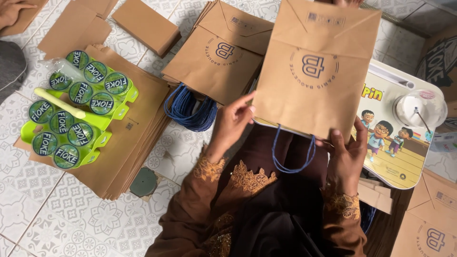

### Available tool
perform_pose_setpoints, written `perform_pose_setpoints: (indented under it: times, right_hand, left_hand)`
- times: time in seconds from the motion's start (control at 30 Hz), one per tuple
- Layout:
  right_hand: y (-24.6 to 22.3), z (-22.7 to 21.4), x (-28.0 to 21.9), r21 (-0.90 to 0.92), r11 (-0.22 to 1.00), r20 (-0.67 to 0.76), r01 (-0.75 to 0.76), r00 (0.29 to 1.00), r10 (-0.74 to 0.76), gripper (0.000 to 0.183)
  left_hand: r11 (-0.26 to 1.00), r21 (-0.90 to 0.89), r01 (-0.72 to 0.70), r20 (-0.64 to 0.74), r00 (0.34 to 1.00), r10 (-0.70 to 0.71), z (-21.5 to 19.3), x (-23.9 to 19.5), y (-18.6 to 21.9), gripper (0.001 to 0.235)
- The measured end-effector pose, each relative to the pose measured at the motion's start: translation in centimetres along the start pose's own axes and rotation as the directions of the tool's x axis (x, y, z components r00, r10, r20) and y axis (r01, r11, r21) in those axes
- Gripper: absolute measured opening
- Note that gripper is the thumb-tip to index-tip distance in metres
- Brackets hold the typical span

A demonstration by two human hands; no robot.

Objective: The person sits on the floor and assembles brown paper bags by applying glue to the handle attachment points and inserting blue twisted paper handles. They press the handles into place and then fold the bottom of the bag to form its base.

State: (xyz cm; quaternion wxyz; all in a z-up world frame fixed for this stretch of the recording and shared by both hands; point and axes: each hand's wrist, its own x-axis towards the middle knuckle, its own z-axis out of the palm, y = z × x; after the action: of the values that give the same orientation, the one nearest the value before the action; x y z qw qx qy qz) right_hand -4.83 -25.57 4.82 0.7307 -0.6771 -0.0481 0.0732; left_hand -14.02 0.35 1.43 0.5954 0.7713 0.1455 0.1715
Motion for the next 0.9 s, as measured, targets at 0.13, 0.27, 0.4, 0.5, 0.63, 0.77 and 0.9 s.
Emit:
perform_pose_setpoints:
  times: [0.13, 0.27, 0.4, 0.5, 0.63, 0.77, 0.9]
  right_hand:
    - [-0.7, 3.5, 0.6, 0.292, 0.955, -0.020, 0.046, 0.999, -0.041, 0.053]
    - [-2.5, 8.8, 0.4, 0.279, 0.957, 0.113, 0.075, 0.988, -0.110, 0.053]
    - [-2.6, 14.7, -0.6, 0.407, 0.913, 0.231, 0.031, 0.963, -0.136, 0.058]
    - [0.0, 18.5, -0.8, 0.378, 0.925, 0.311, 0.029, 0.937, -0.156, 0.065]
    - [4.2, 22.3, -1.9, 0.435, 0.899, 0.340, -0.060, 0.935, -0.102, 0.072]
    - [7.7, 23.3, -2.7, 0.374, 0.906, 0.397, -0.200, 0.917, 0.039, 0.073]
    - [7.0, 22.7, -2.2, 0.281, 0.941, 0.398, -0.190, 0.915, 0.066, 0.075]
  left_hand:
    - [0.982, -0.114, -0.150, -0.079, 0.987, 0.141, -4.3, 1.1, 1.3, 0.043]
    - [0.977, -0.037, -0.210, -0.144, 0.969, 0.202, -10.1, 2.4, 2.8, 0.043]
    - [0.971, 0.069, -0.231, -0.243, 0.940, 0.241, -16.2, 3.7, 3.8, 0.035]
    - [0.975, 0.079, -0.207, -0.261, 0.940, 0.221, -20.4, 5.5, 2.1, 0.032]
    - [0.988, 0.110, -0.105, -0.241, 0.962, 0.129, -24.0, 7.8, -4.1, 0.030]
    - [0.982, 0.120, 0.144, -0.298, 0.949, -0.102, -24.2, 8.6, -14.2, 0.031]
    - [0.966, 0.145, 0.216, -0.339, 0.928, -0.157, -23.6, 8.5, -18.0, 0.031]
